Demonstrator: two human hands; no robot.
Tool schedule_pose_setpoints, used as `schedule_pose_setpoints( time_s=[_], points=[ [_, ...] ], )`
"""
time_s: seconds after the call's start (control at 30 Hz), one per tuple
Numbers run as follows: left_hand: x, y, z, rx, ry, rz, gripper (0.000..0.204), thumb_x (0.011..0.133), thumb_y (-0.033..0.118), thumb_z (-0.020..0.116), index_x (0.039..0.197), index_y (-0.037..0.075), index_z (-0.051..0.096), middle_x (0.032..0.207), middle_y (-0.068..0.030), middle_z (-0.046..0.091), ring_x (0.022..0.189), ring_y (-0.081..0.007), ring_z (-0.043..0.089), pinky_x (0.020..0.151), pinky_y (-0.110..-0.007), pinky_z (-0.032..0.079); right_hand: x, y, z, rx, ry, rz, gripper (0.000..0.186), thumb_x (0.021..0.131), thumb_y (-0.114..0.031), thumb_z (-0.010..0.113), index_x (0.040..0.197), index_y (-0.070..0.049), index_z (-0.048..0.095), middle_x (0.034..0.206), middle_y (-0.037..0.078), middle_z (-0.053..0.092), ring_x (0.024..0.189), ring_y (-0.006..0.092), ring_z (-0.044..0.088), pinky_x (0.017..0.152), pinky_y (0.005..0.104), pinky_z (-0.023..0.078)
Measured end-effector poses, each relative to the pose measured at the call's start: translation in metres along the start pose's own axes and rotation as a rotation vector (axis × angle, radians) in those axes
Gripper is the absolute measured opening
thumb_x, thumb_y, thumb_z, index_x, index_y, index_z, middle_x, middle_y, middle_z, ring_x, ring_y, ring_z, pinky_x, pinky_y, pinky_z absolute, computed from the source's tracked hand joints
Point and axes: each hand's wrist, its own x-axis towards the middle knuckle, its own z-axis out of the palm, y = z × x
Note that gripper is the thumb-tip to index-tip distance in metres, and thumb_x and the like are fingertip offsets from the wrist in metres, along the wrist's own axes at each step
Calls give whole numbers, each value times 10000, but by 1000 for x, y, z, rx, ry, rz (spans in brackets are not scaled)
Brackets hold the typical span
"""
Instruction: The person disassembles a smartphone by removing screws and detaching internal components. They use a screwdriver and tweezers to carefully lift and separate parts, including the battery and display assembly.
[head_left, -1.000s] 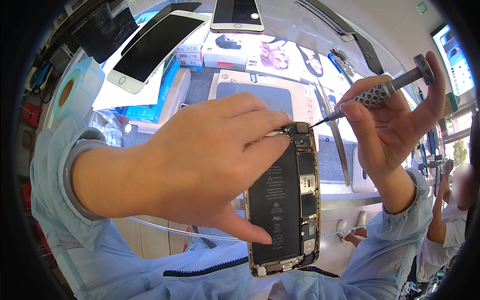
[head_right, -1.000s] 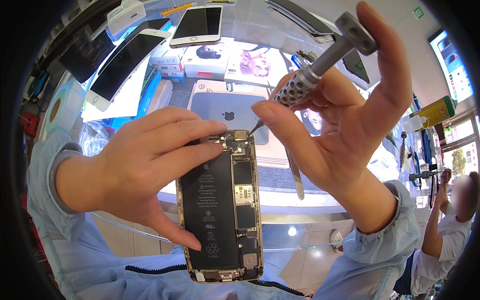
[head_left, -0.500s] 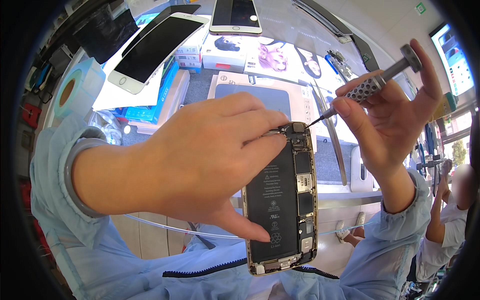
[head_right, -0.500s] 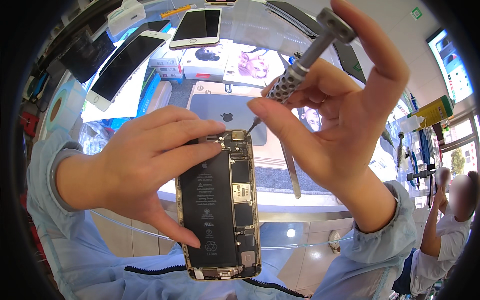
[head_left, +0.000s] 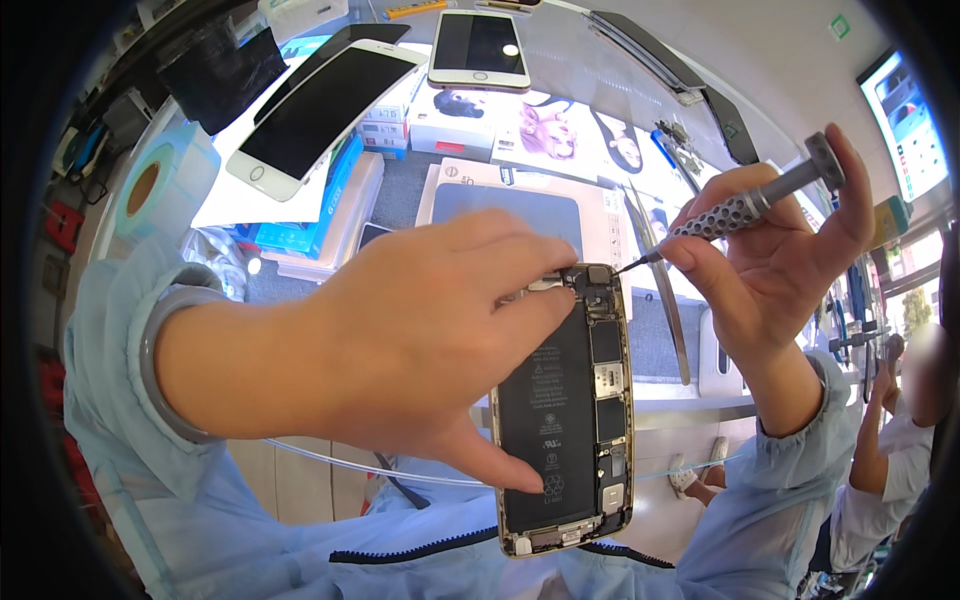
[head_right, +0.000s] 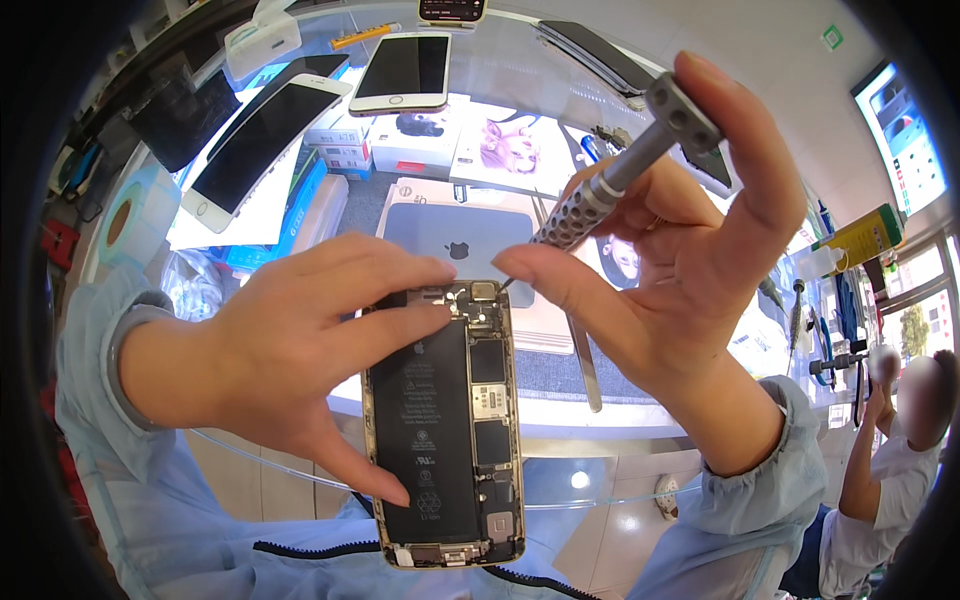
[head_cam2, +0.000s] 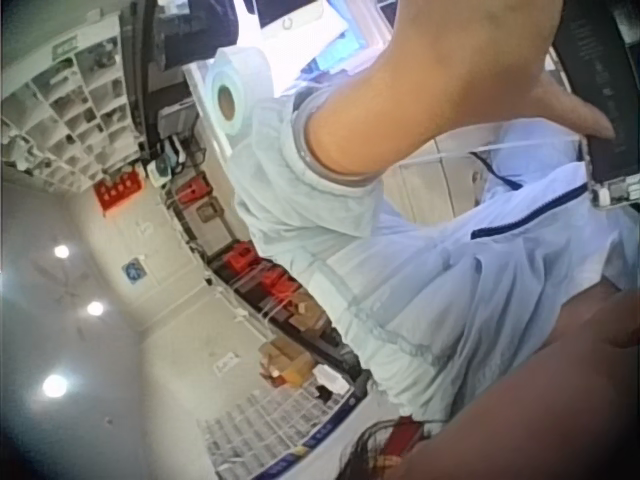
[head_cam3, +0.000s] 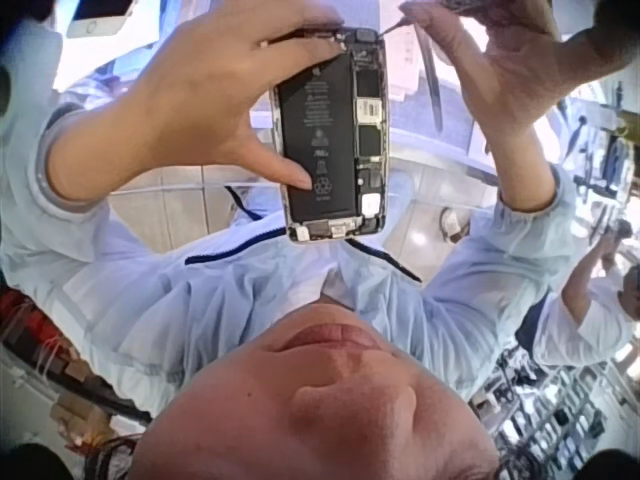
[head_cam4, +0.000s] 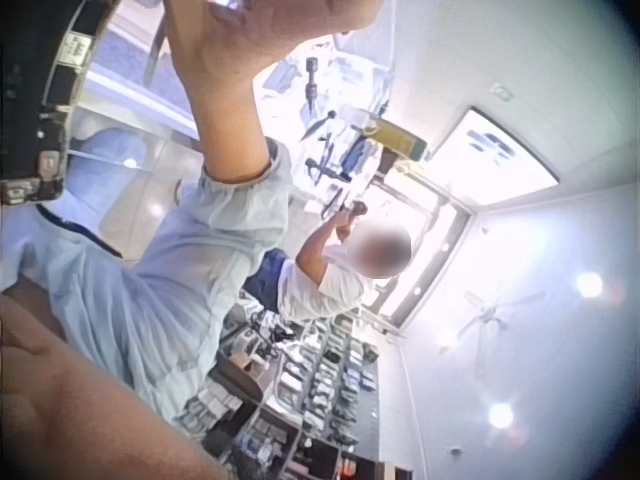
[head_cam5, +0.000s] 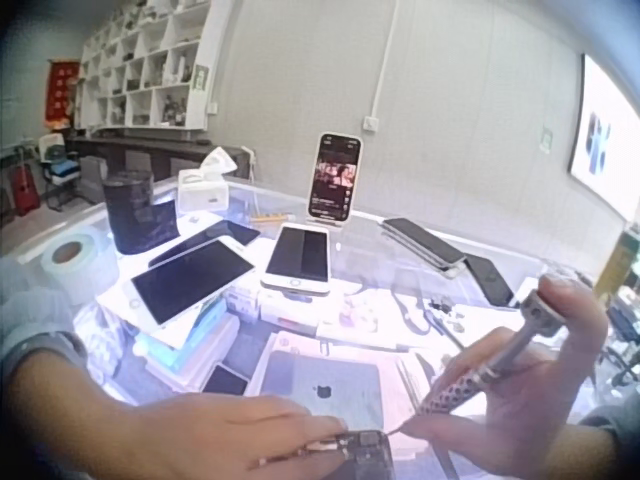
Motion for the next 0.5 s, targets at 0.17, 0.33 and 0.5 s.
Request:
schedule_pose_setpoints(
  time_s=[0.17,0.33,0.5],
  points=[
    [-1,2,-3,-13,-37,-57,810,544,530,832,1052,-47,575,1062,-205,529,900,-327,552,762,-376,480,0,-5,10,194,78,126,952,793,2,706,1443,-124,22,1004,220,627,869,240,680,799,346,579],
    [-1,3,-3,25,-46,-63,817,541,547,825,1046,-47,581,1045,-199,533,899,-322,553,753,-373,480,-3,-4,16,174,98,30,950,800,1,697,1444,-130,12,982,204,627,865,242,678,786,344,579],
    [-2,2,-1,44,-12,-28,827,537,568,816,1042,-44,584,1043,-198,536,895,-322,557,745,-370,481,-1,-3,4,146,53,131,908,827,12,656,1447,-120,6,965,187,617,867,242,670,774,341,577]
  ],
)
